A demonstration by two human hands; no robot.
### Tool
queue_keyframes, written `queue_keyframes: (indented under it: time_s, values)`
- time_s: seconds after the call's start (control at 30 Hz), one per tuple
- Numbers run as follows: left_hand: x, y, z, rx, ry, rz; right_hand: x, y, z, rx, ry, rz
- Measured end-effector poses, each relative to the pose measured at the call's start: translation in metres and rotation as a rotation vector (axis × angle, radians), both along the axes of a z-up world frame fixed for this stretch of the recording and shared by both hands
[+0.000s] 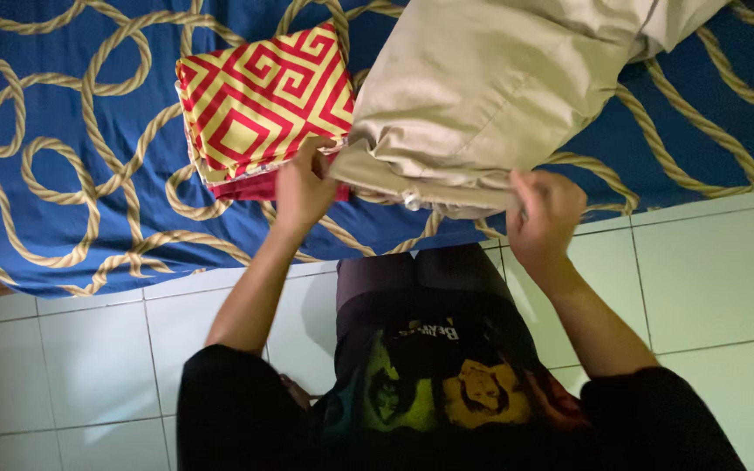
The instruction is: The person smooths a blue patterned bedsheet over a mattress, tucks the edges, and arranges two pillows and a folded red-and-yellow patterned cloth on the bed. The person uses both hands to adjust the sheet and position the items.
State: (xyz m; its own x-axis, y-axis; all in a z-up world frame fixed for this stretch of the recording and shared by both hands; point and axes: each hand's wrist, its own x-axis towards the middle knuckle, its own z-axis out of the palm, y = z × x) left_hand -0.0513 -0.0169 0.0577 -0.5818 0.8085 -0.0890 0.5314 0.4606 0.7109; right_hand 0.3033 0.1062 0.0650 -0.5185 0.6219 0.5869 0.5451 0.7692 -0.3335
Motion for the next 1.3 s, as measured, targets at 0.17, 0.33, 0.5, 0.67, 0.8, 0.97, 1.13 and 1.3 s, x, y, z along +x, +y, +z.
queue_keyframes:
  time_s: [0.17,0.33,0.5,0.67,0.8,0.97,1.13,1.3]
  values:
    - [0.057,0.023,-0.058,0.593,-0.59,0.002,-0.043,-0.024,-0.004,-0.172,0.228,0.023]
    - [0.033,-0.005,-0.068,0.463,-0.096,-0.161,-0.024,-0.029,-0.023,-0.051,0.056,-0.085]
    - [-0.019,-0.03,-0.016,0.204,0.473,-0.361,0.027,-0.007,-0.039,0.068,-0.284,0.043]
    - [-0.038,-0.005,0.038,0.164,-0.088,-0.598,0.04,0.065,-0.029,-0.144,0.024,0.337]
    - [0.001,0.064,0.017,0.211,-0.301,-0.266,0.031,0.144,-0.01,0.184,-0.473,0.004]
    - [0.037,0.137,-0.006,0.426,0.109,-0.069,-0.018,0.164,0.017,0.077,-0.213,0.133]
    - [-0.089,0.136,0.083,0.446,0.258,-0.292,-0.043,0.107,0.047,0.342,0.01,0.118]
    - [-0.169,0.085,0.154,0.238,0.568,-0.358,-0.132,0.022,0.035,0.211,0.128,0.254]
